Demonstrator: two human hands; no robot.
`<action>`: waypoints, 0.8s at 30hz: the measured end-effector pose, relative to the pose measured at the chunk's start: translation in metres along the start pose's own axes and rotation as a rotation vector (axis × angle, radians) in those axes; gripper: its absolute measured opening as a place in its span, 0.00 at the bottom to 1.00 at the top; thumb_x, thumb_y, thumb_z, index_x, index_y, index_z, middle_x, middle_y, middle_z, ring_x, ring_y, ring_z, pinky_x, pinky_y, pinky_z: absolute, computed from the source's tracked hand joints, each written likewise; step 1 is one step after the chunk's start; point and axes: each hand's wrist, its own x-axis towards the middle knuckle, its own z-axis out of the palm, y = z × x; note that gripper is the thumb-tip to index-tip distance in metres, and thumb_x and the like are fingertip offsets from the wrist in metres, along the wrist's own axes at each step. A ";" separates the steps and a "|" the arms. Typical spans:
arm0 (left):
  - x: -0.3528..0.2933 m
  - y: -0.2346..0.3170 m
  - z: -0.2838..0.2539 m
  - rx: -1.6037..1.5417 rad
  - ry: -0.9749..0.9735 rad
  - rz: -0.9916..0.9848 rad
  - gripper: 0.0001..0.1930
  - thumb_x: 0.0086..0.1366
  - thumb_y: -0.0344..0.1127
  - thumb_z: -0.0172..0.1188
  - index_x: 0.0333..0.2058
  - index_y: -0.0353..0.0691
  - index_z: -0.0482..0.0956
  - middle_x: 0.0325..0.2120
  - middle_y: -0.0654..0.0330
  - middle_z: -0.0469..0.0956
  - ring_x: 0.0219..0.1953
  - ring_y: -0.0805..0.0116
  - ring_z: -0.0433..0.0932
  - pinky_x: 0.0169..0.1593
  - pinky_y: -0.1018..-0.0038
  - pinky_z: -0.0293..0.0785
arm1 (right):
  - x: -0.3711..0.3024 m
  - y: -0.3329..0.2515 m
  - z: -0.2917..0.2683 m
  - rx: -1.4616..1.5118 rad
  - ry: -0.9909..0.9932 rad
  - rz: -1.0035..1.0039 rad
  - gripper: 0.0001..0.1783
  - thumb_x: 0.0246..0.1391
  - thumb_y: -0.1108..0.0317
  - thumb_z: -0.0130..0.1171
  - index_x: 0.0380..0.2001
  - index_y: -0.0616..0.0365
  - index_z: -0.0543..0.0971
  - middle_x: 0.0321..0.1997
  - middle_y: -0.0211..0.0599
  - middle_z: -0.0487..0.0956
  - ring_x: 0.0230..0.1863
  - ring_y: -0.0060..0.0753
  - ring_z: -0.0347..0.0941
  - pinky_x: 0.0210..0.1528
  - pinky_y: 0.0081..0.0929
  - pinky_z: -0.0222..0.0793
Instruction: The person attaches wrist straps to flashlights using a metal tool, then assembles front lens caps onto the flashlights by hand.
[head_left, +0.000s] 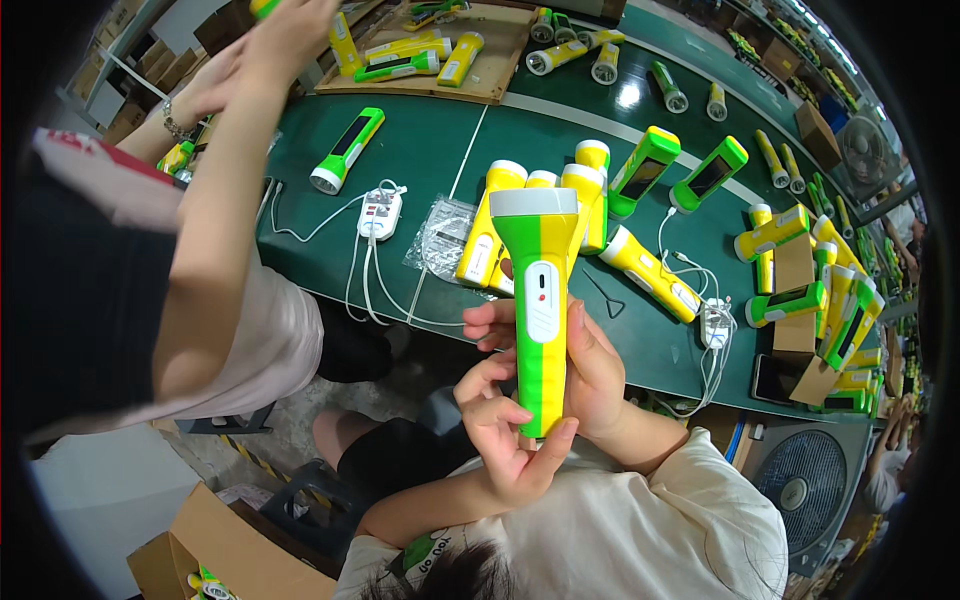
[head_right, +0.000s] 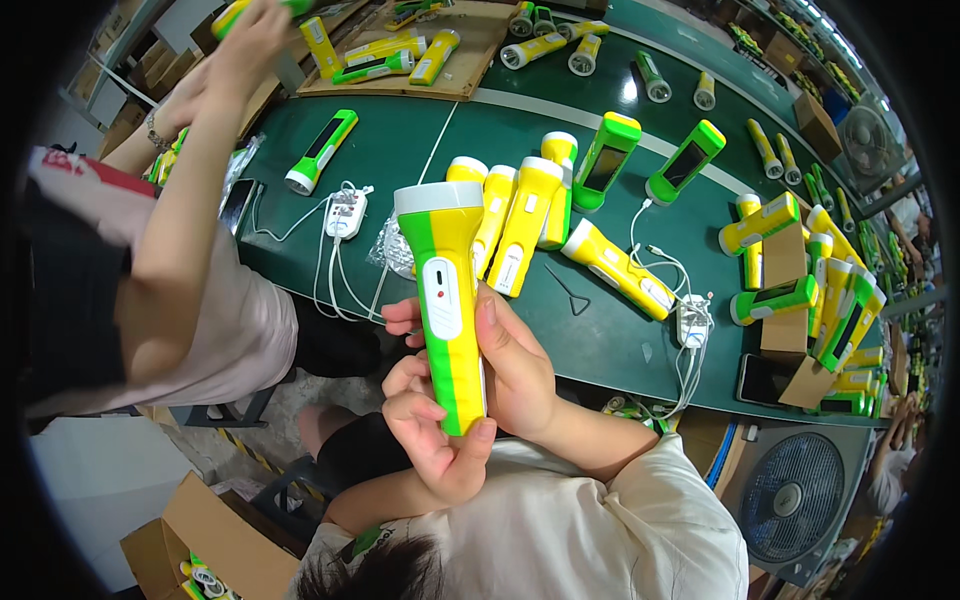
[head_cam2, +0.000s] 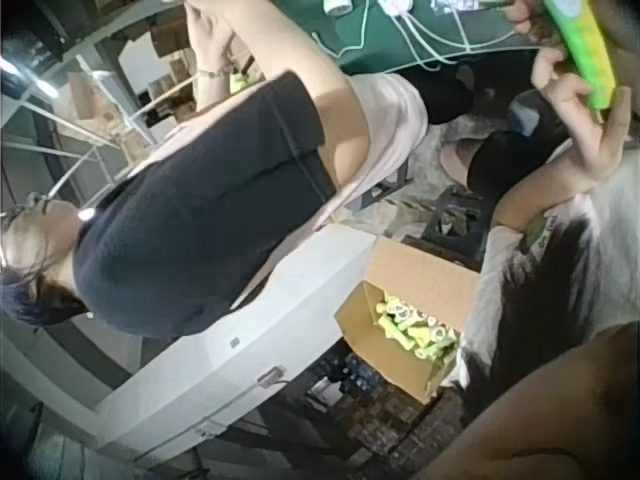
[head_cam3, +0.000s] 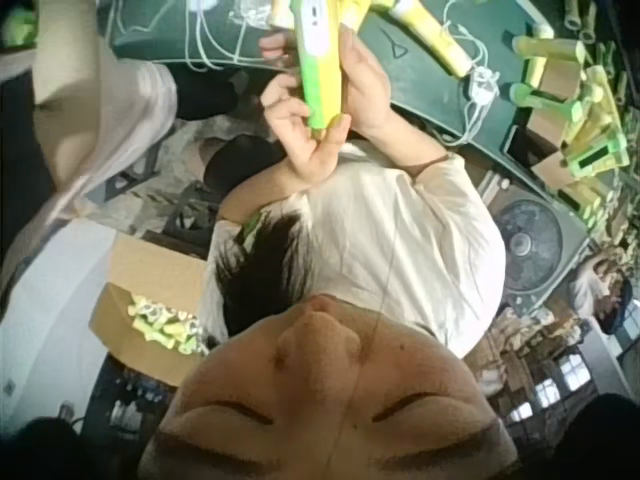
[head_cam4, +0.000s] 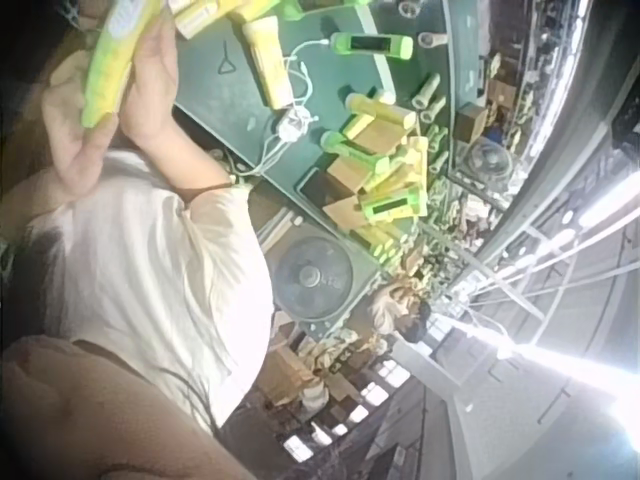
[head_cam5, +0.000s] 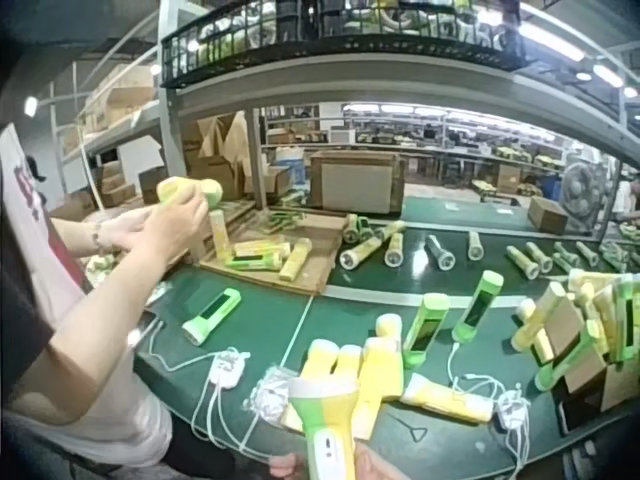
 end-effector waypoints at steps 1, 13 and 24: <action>0.001 0.000 0.001 -0.001 -0.001 0.000 0.22 0.56 0.30 0.62 0.41 0.43 0.55 0.52 0.49 0.53 0.52 0.61 0.60 0.57 0.65 0.55 | 0.001 -0.001 -0.001 0.034 -0.014 0.020 0.29 0.66 0.49 0.29 0.57 0.62 0.60 0.56 0.54 0.67 0.55 0.41 0.66 0.58 0.35 0.60; 0.003 0.003 -0.003 0.135 -0.015 -0.011 0.24 0.49 0.31 0.70 0.37 0.45 0.61 0.50 0.53 0.55 0.53 0.59 0.58 0.58 0.63 0.52 | 0.010 -0.008 -0.003 0.257 0.027 0.210 0.36 0.63 0.42 0.31 0.62 0.58 0.54 0.44 0.48 0.72 0.42 0.34 0.71 0.46 0.28 0.69; 0.005 0.003 0.000 0.171 -0.002 -0.035 0.24 0.47 0.28 0.70 0.37 0.44 0.61 0.49 0.53 0.56 0.53 0.60 0.59 0.57 0.65 0.52 | 0.013 -0.004 -0.011 0.448 -0.065 0.185 0.32 0.65 0.48 0.31 0.61 0.64 0.55 0.45 0.49 0.72 0.42 0.33 0.71 0.48 0.27 0.68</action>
